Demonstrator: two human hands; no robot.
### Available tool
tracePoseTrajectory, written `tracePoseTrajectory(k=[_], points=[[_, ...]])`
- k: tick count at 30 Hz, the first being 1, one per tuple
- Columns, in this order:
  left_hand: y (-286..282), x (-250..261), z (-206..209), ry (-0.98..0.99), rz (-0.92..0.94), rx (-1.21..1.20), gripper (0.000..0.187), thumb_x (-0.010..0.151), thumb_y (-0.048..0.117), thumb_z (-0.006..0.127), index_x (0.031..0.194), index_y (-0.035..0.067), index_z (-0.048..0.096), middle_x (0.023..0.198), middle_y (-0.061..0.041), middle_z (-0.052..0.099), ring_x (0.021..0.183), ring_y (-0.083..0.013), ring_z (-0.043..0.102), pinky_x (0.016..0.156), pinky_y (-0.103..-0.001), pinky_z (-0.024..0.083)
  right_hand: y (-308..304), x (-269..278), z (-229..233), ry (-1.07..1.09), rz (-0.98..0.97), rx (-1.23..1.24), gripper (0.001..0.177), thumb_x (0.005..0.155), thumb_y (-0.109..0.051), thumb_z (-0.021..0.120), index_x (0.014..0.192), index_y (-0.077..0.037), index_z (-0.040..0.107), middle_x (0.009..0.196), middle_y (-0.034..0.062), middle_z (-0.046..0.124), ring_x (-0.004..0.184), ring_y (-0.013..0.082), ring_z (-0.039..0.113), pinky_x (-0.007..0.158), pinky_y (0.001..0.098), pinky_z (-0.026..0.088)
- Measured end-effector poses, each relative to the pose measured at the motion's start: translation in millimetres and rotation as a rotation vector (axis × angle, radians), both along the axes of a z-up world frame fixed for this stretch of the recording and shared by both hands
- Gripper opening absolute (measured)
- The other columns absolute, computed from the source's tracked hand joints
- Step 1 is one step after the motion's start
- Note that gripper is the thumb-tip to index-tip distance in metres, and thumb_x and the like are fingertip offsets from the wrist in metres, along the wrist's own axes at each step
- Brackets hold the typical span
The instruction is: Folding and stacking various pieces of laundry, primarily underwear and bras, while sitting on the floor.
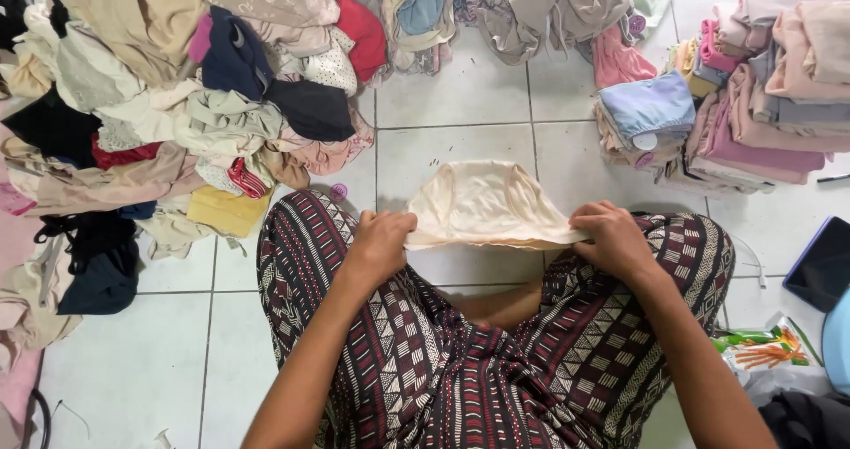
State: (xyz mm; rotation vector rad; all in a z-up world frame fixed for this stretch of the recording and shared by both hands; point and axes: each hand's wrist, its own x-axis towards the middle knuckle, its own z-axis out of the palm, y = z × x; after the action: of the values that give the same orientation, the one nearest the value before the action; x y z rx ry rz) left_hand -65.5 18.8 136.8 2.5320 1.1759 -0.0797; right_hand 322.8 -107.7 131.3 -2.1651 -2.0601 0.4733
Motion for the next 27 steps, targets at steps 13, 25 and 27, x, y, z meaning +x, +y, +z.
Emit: tracePoseTrajectory(k=[13,25,27], points=[[108,17,-54,-0.818,0.615,-0.870,0.009,0.084,0.016,0.065,0.080,0.011,0.071,0.071,0.001,0.055,0.067,-0.0077,0.051,0.071,-0.020,0.049,76,24,-45,0.924,-0.481,0.066,0.018,0.097,-0.016,0.061,0.103,-0.005,0.075,0.087,0.0059,0.068,0.081,0.0180,0.058,0.080,0.0372,0.050],[96,20,-73,-0.530,0.595,-0.526,0.037,0.078,0.032,0.081,0.096,0.001,0.073,0.082,-0.018,0.069,0.080,-0.0295,0.066,0.074,-0.042,0.054,98,8,-87,0.583,-0.478,0.308,0.018,0.105,-0.018,0.055,0.100,-0.012,0.072,0.077,0.0118,0.067,0.074,0.0269,0.066,0.069,0.0419,0.050],[89,20,-48,-0.693,0.621,-0.547,0.022,0.081,0.024,0.079,0.095,0.008,0.072,0.076,-0.006,0.065,0.075,-0.0178,0.060,0.069,-0.033,0.053,96,-7,-66,0.470,-0.472,0.410,0.020,0.108,-0.022,0.056,0.102,-0.007,0.068,0.078,0.0229,0.066,0.077,0.0419,0.067,0.070,0.0505,0.051]])
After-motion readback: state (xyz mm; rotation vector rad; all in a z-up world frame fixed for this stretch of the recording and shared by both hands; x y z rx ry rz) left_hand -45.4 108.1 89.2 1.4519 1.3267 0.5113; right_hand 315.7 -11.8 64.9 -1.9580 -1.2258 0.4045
